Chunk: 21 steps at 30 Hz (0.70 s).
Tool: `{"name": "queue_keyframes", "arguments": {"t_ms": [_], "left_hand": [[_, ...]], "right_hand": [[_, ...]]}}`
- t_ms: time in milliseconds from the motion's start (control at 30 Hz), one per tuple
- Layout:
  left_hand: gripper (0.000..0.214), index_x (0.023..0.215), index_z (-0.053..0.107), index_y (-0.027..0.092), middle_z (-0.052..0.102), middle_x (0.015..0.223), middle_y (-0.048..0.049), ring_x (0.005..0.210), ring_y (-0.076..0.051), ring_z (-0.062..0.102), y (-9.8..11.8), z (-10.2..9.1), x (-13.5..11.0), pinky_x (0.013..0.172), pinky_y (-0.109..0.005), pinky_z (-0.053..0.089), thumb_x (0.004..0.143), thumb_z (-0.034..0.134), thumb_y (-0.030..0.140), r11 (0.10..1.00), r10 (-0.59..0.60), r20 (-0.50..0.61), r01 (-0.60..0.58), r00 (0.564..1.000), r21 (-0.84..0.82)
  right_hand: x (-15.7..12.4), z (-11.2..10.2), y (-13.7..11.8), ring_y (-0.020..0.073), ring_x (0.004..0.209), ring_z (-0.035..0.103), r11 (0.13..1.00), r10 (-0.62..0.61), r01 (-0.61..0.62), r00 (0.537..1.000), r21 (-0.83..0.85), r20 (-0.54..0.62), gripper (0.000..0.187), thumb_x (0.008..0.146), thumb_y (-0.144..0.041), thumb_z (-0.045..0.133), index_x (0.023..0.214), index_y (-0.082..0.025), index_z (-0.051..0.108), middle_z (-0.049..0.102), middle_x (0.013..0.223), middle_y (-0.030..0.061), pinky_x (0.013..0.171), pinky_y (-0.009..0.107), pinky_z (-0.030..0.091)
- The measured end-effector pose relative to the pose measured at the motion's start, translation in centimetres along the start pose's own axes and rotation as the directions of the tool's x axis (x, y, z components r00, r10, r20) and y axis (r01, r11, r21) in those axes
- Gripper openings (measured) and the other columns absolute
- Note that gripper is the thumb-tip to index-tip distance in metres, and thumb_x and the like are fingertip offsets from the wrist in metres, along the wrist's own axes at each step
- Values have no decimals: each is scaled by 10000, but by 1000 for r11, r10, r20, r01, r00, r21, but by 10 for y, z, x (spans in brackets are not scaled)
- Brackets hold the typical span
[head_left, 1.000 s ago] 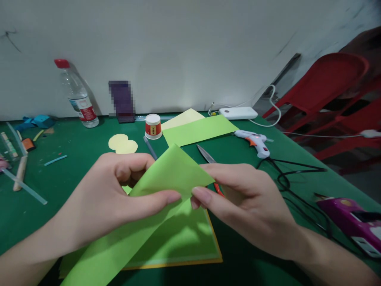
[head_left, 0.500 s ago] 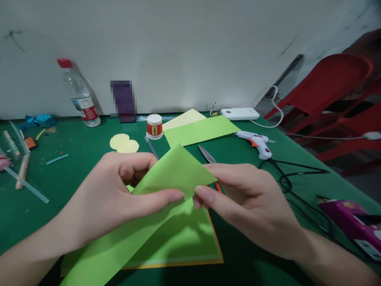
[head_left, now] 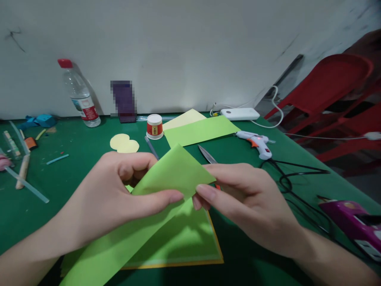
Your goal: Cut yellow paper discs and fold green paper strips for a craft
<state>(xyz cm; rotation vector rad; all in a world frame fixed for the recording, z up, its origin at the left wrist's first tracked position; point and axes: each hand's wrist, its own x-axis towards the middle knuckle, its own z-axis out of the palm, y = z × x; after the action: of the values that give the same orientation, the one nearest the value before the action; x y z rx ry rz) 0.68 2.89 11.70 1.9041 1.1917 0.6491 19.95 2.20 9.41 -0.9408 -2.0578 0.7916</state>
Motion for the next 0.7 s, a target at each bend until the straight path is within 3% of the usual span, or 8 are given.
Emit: {"name": "queue_keyframes", "arguments": {"t_ms": [500, 700], "left_hand": [[178, 641, 597, 183, 555, 543, 46, 553, -126, 575, 0, -1, 3, 438, -149, 437, 672, 669, 343, 1000, 4, 5, -4, 1000, -22], [194, 671, 595, 154, 558, 576, 29, 602, -130, 562, 2, -3, 1, 485, -157, 444, 690, 651, 339, 999, -39, 64, 39, 997, -3]], "right_hand": [[-2, 0, -1, 84, 485, 492, 999, 3, -4, 1000, -53, -15, 268, 810, -147, 442, 545, -184, 452, 536, 524, -27, 444, 216, 366], [0, 0, -1, 96, 490, 497, 998, 13, -12, 1000, -65, 12, 272, 815, -162, 438, 545, -185, 459, 542, 536, -15, 446, 232, 364]]}}
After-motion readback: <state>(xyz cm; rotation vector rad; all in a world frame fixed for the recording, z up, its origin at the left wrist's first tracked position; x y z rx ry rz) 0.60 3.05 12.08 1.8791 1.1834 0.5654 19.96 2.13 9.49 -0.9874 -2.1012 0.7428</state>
